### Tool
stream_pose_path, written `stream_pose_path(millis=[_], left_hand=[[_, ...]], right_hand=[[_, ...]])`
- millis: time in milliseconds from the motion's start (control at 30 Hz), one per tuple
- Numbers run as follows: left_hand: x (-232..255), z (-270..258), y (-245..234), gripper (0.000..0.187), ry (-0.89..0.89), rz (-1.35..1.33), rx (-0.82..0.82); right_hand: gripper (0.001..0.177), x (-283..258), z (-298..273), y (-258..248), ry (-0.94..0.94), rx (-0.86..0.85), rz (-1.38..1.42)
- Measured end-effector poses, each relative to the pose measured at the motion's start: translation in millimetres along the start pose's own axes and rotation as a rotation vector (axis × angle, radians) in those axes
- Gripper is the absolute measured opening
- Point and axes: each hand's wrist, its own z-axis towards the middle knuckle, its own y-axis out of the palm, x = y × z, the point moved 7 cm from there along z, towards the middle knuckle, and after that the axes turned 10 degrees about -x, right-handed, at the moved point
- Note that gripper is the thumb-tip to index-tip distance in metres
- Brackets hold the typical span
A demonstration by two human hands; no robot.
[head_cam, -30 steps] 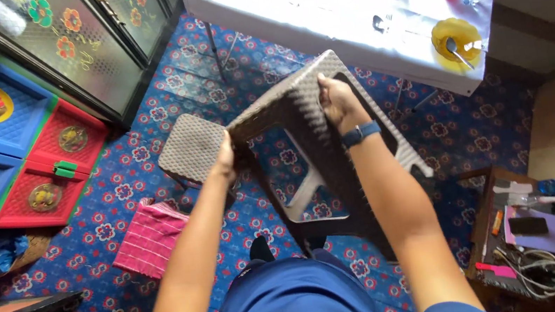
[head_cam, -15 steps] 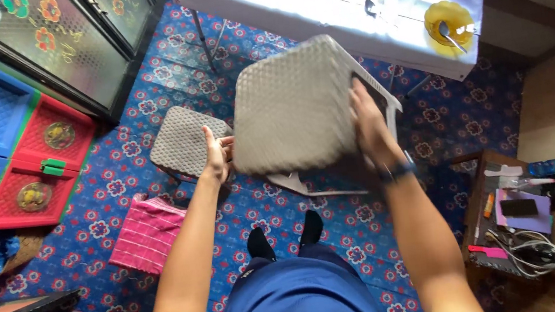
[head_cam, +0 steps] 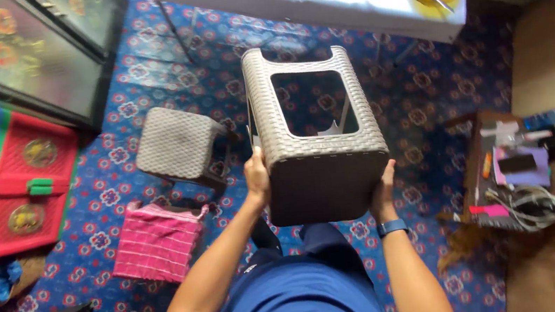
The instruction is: The person sets a table by placing plates, spoons, and forks by hand at the table settings, then moves and arranges stools beside the table.
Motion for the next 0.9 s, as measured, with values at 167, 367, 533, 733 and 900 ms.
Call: stream_pose_path(millis=[167, 367, 533, 733, 900], left_hand=[[-8.8, -13.7, 7.4, 0.053, 0.08, 0.158, -0.382], [-17.3, -13.9, 63.0, 0.057, -0.17, 0.292, -0.336], [9.2, 57.0, 134.1, 0.072, -0.096, 0.34, -0.413], [-47.7, 171.7, 204.0, 0.099, -0.063, 0.375, -0.342], [-123.5, 260.1, 242.9, 0.095, -0.185, 0.466, -0.253]], right_hand=[[0.087, 25.6, -22.0, -39.1, 0.013, 0.158, 0.042], [0.093, 63.0, 7.6, -121.3, 0.123, 0.436, -0.323], [0.09, 17.6, 72.3, -131.8, 0.207, 0.339, -0.741], [0.068, -35.3, 200.4, -127.4, 0.237, 0.176, -0.845], [0.071, -9.5, 308.4, -186.6, 0.353, 0.167, -0.965]])
